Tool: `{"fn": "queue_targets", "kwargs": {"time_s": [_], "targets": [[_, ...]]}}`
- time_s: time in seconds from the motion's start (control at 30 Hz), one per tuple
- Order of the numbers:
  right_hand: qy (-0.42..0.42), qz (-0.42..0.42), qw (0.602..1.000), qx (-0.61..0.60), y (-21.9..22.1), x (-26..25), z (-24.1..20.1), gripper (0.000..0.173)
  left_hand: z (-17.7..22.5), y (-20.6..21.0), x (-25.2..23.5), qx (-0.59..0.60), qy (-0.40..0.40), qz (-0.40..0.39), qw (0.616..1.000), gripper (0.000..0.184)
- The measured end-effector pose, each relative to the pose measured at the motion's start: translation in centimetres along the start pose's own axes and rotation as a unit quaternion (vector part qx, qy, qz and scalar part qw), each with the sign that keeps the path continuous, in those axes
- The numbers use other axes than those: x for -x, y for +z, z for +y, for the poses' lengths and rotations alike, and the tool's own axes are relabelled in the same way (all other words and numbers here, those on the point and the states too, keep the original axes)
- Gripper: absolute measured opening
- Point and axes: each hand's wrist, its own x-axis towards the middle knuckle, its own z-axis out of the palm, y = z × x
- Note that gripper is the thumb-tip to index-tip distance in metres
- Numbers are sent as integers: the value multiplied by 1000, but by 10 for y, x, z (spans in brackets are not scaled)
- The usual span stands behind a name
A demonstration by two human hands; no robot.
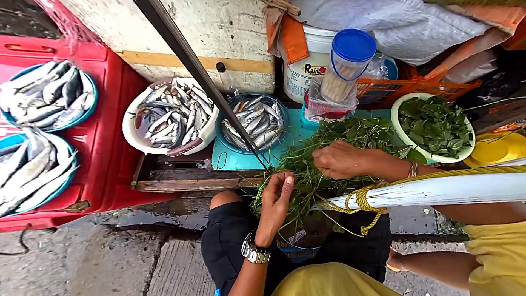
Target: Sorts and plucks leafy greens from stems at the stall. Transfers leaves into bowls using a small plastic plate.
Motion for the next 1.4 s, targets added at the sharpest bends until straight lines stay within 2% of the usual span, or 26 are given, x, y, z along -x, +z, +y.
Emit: {"fn": "queue_targets", "kwargs": {"time_s": [0.1, 0.2, 0.3, 0.4, 0.5, 0.63, 0.7, 0.83, 0.93, 1.07, 1.13, 1.2, 1.33, 1.4], "targets": [[-18, 55, 994, -91, 7, 9, 7, 15, -2, 0, -6, -57, -17, -74, 995, 29], [-8, 63, 987, -147, 10, 14, 8, 17, -3, 4, -10, -87, -29, -137, 986, 29], [-19, 93, 980, -177, 14, 17, 13, 16, -8, 11, -11, -35, 1, -118, 992, 22], [-17, 131, 955, -265, 13, 22, 12, 15, -10, 13, -10, 9, 11, -90, 996, 16], [3, 174, 903, -394, 17, 23, 10, 15, -12, 11, -10, 90, 5, -74, 993, 17], [67, 207, 812, -541, 20, 21, -1, 20, -17, 9, -14, 213, -30, -65, 974, 15], [80, 237, 772, -585, 18, 22, -4, 21, -18, 9, -14, 234, -50, -58, 969, 19], [76, 308, 718, -620, 1, 26, 1, 22, -24, 9, -11, 258, -86, -59, 960, 20], [70, 297, 673, -673, -9, 32, 10, 23, -28, 7, -11, 235, -97, -66, 965, 17], [59, 276, 641, -714, -9, 43, 24, 29, -33, -3, -6, 87, -59, -113, 988, 14], [60, 286, 647, -704, -7, 47, 28, 22, -31, -7, -5, 47, -34, -139, 989, 13], [68, 287, 685, -666, -4, 53, 28, 11, -30, -9, -2, 32, -24, -161, 986, 12], [121, 244, 835, -478, -1, 57, 30, 8, -31, -7, 1, 6, -13, -182, 983, 15], [154, 192, 890, -384, 0, 54, 28, 7, -32, -4, 3, -1, -9, -185, 983, 15]]}}
